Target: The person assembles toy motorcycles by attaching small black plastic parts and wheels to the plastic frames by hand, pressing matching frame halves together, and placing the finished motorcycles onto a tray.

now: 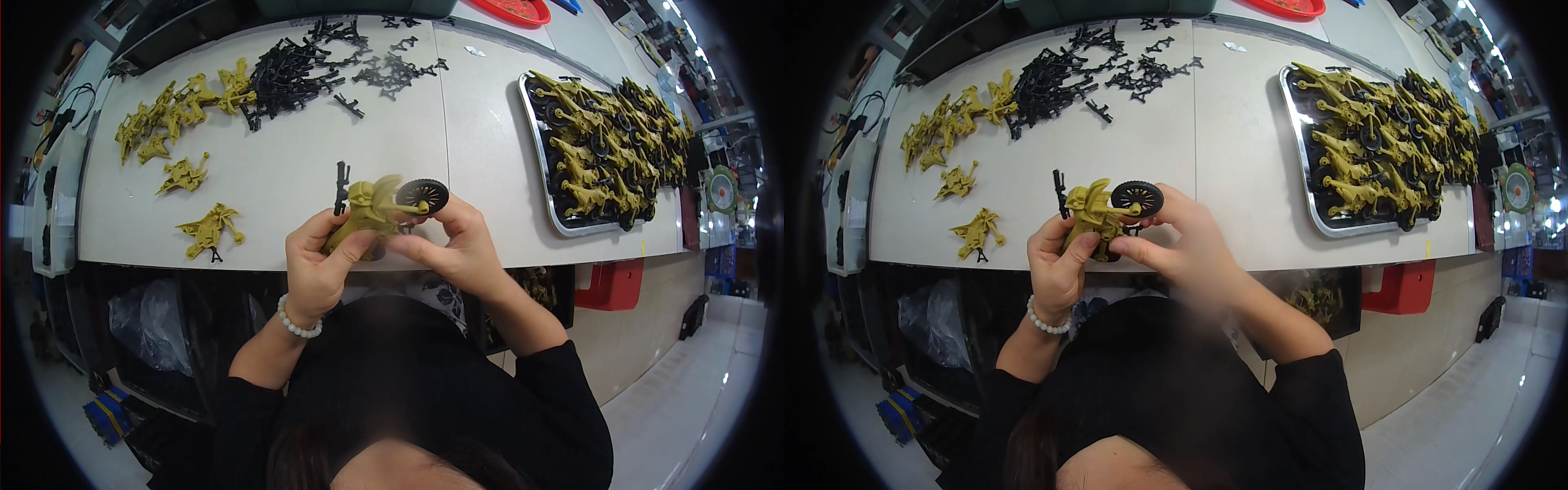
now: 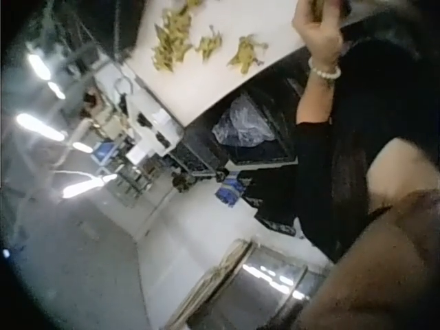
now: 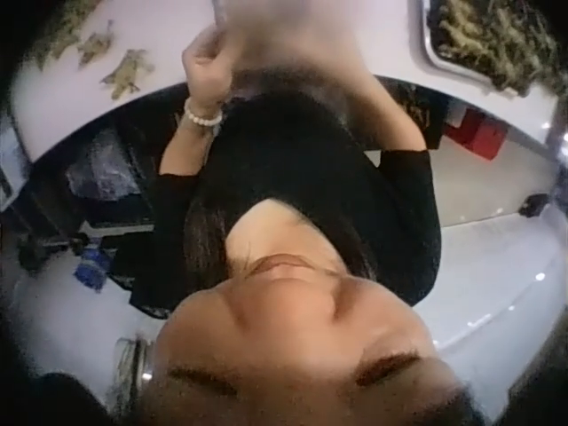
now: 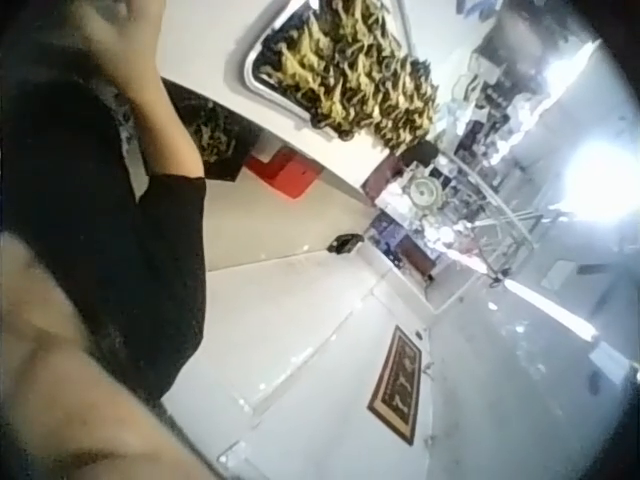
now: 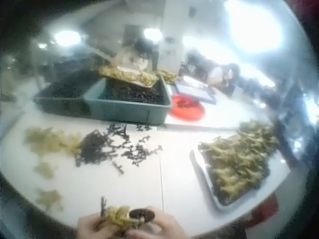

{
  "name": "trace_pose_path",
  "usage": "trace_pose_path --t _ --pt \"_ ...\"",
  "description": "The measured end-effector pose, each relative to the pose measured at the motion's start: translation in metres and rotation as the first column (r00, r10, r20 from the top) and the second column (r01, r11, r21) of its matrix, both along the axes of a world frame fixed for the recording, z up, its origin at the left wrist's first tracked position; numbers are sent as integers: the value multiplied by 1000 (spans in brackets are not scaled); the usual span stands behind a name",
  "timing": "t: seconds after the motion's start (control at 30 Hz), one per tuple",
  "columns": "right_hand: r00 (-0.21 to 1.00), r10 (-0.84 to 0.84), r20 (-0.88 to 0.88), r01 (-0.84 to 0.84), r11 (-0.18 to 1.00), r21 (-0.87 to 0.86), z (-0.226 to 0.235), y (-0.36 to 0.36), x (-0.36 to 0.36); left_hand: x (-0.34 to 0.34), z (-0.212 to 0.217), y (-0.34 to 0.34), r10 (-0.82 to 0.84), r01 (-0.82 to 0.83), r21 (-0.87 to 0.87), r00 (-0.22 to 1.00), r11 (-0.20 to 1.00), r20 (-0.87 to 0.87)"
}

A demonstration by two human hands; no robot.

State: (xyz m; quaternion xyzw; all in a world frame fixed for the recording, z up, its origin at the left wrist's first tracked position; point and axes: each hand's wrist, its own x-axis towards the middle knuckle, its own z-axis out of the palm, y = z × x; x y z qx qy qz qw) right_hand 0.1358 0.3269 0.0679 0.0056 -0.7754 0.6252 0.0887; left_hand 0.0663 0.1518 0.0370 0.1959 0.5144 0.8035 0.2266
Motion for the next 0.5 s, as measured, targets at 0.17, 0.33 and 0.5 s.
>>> trace_pose_path --t 0.17,0.33,0.5 --pt "979 -129 -160 112 988 -107 -9 -15 0 7 0 5 58 -53 99 997 994 -49" --pt "995 -91 -50 86 991 -101 -13 -6 0 0 -9 1 53 -55 -40 998 998 -39" --pt "996 -85 -18 79 973 -215 6 27 11 -3 13 4 -94 86 -168 995 982 -41"
